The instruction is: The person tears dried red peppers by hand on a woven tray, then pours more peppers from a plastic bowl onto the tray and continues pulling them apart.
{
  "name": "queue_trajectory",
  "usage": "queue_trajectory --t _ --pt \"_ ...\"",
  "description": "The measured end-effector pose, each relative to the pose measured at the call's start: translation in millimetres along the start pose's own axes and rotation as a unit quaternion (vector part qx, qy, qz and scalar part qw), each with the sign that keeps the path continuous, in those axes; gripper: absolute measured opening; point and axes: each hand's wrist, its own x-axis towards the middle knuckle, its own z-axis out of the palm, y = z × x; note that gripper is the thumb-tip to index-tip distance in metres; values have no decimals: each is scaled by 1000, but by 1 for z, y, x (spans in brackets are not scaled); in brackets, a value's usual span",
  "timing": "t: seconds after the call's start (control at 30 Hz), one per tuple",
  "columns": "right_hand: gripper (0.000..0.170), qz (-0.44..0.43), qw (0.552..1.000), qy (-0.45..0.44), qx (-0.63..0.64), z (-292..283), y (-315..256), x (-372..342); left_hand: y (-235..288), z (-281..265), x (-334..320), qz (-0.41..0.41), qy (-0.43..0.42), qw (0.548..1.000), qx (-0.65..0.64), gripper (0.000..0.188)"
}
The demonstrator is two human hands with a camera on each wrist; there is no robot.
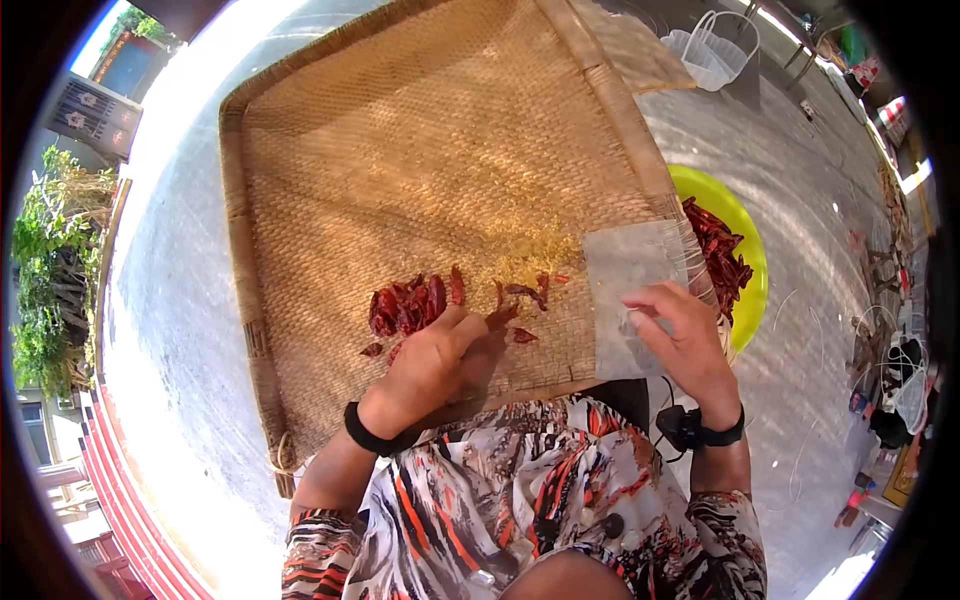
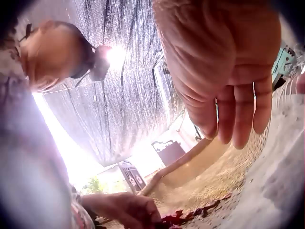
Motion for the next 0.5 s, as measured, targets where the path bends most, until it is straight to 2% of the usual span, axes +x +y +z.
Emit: queue_trajectory --t 0.03,0.1,0.2,0.3,0.4,0.5 --pt "21 -43 997 -62 -3 16 -3 7 -1 -1 0 -26 15 1000 -5 31" --pt "27 -81 990 -110 23 45 -8 16 -8 -1 1 -10 41 999 -28 30" --pt "31 -10 983 -122 140 74 -33 33 -8 0 -2 -10 71 996 -60 29" --pt "35 -19 978 -129 163 95 -36 45 -4 0 -1 -10 105 988 -110 30" --pt "28 59 957 -158 236 102 -37 53 -5 -1 0 -15 103 984 -147 31" --pt "19 62 944 -158 283 106 -24 52 -5 -4 -1 -29 96 983 -156 28"
